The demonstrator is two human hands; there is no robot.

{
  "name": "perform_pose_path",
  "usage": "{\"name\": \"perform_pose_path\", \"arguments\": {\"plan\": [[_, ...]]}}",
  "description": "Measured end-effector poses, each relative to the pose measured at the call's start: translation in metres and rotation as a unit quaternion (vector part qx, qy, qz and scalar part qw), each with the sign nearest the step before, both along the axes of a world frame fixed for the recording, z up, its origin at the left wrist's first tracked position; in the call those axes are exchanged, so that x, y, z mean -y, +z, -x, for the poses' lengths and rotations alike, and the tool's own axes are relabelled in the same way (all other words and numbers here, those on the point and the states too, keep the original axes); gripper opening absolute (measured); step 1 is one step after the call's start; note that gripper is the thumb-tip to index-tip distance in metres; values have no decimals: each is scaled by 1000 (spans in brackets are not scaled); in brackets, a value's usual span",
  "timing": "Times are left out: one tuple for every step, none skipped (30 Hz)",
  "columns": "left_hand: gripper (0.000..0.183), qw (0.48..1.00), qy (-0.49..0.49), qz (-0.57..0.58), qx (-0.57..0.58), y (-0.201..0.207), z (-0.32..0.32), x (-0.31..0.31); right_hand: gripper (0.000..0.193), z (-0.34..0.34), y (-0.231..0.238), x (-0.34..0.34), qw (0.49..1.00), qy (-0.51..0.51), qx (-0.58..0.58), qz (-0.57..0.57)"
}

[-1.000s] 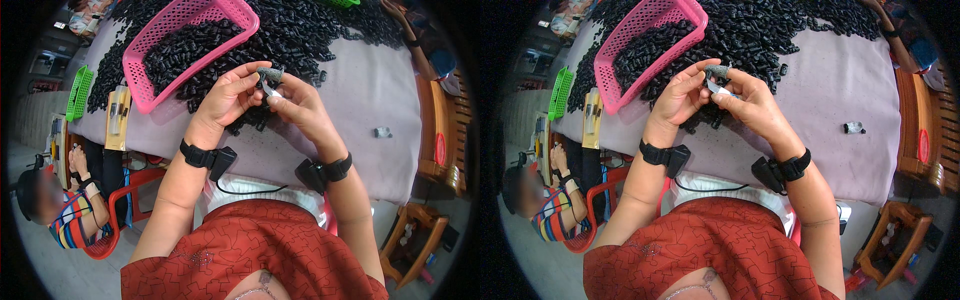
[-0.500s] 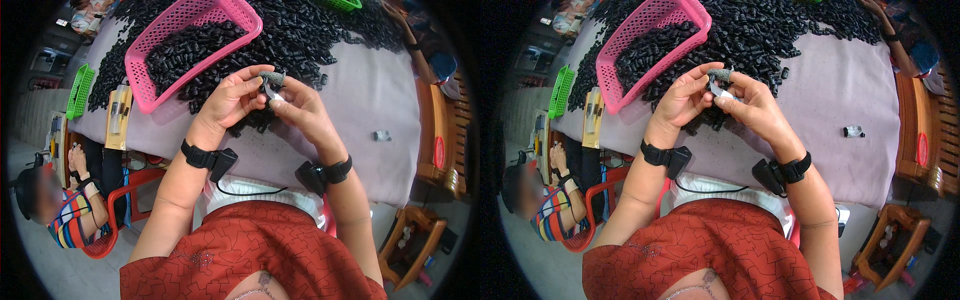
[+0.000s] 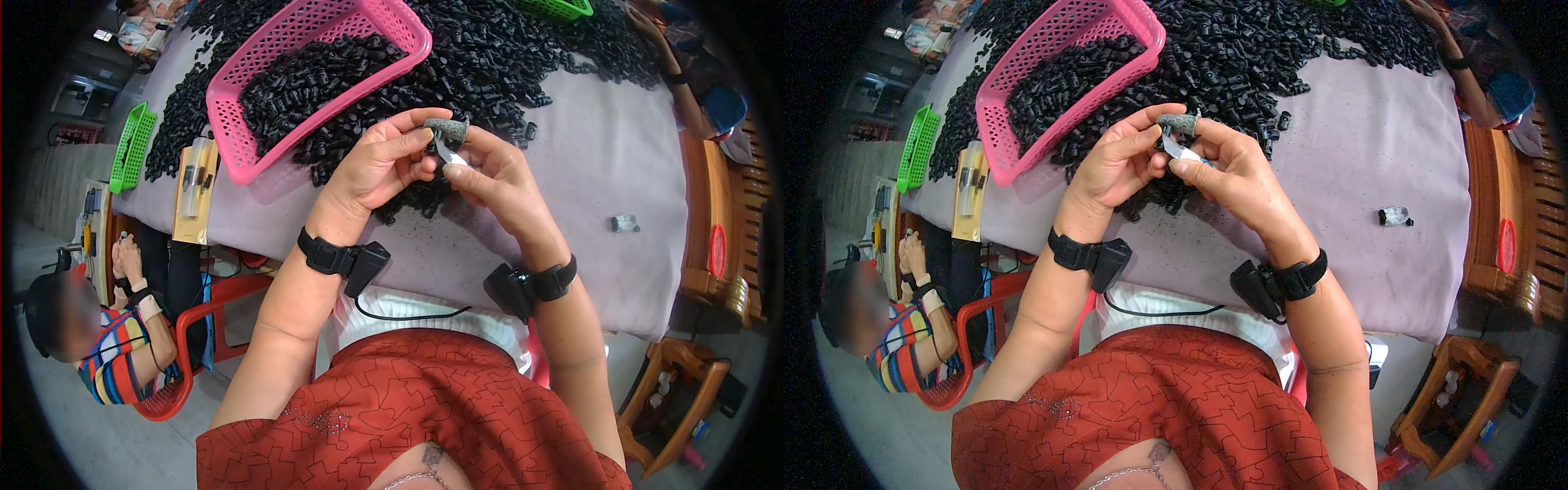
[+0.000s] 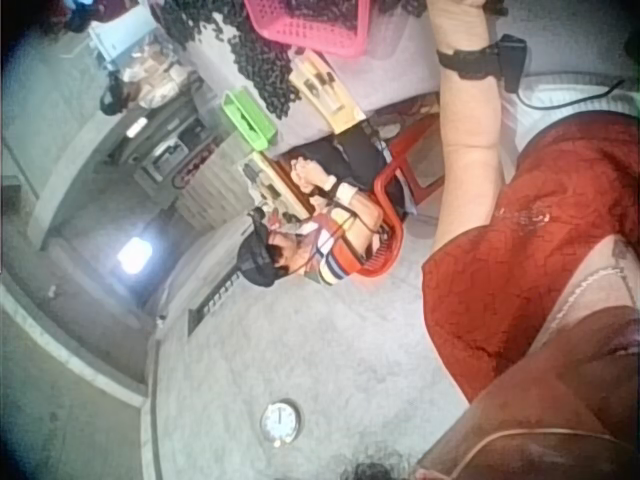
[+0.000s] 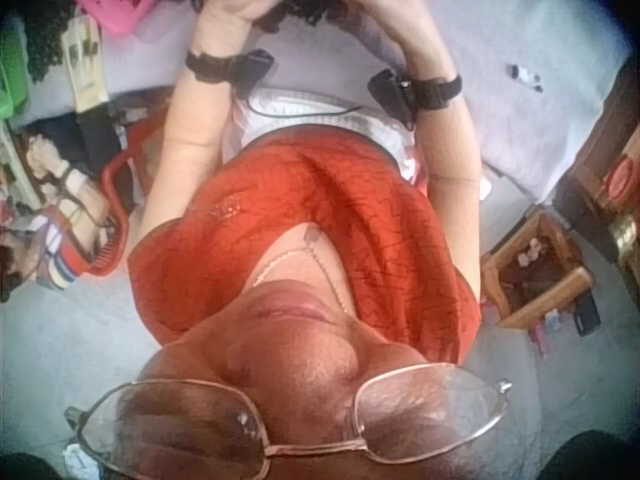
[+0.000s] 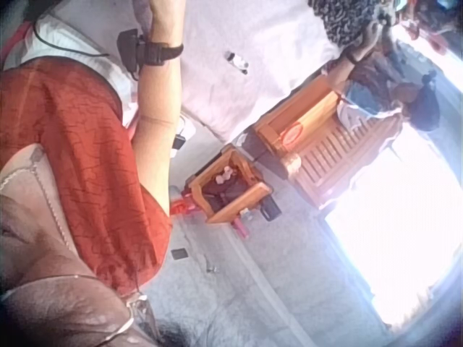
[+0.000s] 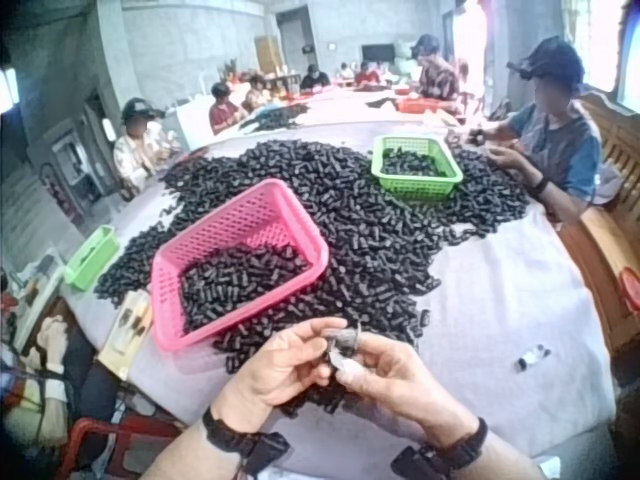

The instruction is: The person is assembling small black plastic components by hand at a workstation.

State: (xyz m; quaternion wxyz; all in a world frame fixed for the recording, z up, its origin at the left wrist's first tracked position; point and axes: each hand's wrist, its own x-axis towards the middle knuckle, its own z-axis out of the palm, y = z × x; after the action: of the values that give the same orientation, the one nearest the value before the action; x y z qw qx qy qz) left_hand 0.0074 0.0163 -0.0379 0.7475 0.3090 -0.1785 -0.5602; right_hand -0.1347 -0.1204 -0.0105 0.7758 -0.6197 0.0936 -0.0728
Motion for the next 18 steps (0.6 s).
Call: {"name": "perform_pose_path", "arguments": {"plan": [[43, 1000, 0, 0, 0, 0, 0, 0, 42, 0, 0, 0, 1000, 0, 0, 0], [43, 1000, 5, -2, 5, 0, 0, 0, 40, 1, 1, -1, 1000, 1, -2, 4], [43, 1000, 8, -4, 10, 1, 1, 0, 39, 1, 1, -1, 1000, 2, -5, 9], [43, 1000, 8, -3, 11, 0, 0, 0, 39, 1, -1, 1, 1000, 1, -5, 10], [42, 1000, 2, -1, 14, -3, -1, 1, 39, 0, -4, 3, 1000, 3, -13, 12], [42, 1000, -3, 1, 17, -3, -1, 0, 39, 0, -7, 5, 1000, 5, -21, 13], [42, 1000, -3, 1, 17, -3, -1, 0, 39, -1, -7, 6, 1000, 6, -20, 13], [42, 1000, -3, -3, 24, -3, 0, 1, 39, -1, -6, 7, 1000, 3, -28, 9], [42, 1000, -4, -7, 30, -3, 0, 1, 39, -1, -5, 7, 999, 0, -36, 6], [42, 1000, -4, -7, 30, -3, 0, 1, 39, -1, -4, 6, 999, 0, -36, 6], [42, 1000, -4, -5, 14, -3, -1, 1, 39, -1, -4, 4, 1000, 0, -20, 3], [42, 1000, -4, -3, -2, -3, -1, 0, 39, -1, -3, 2, 1000, 1, -3, -1], [42, 1000, -4, -4, -2, -3, -1, 0, 39, 0, -1, 2, 1000, 1, -3, -1], [43, 1000, -7, 4, -11, -3, -1, 0, 40, 1, 1, 1, 1000, 6, -1, 5], [43, 1000, -9, 12, -21, -3, -1, 0, 41, 2, 3, 0, 1000, 11, 0, 12], [43, 1000, -9, 12, -21, -3, -1, 0, 41, 2, 4, -1, 1000, 12, 0, 12], [44, 999, -12, 13, -26, -4, -1, -1, 41, 2, 4, -1, 1000, 9, -5, 5], [45, 999, -16, 15, -32, -4, 0, 0, 42, 2, 5, -1, 1000, 6, -11, -2]]}}
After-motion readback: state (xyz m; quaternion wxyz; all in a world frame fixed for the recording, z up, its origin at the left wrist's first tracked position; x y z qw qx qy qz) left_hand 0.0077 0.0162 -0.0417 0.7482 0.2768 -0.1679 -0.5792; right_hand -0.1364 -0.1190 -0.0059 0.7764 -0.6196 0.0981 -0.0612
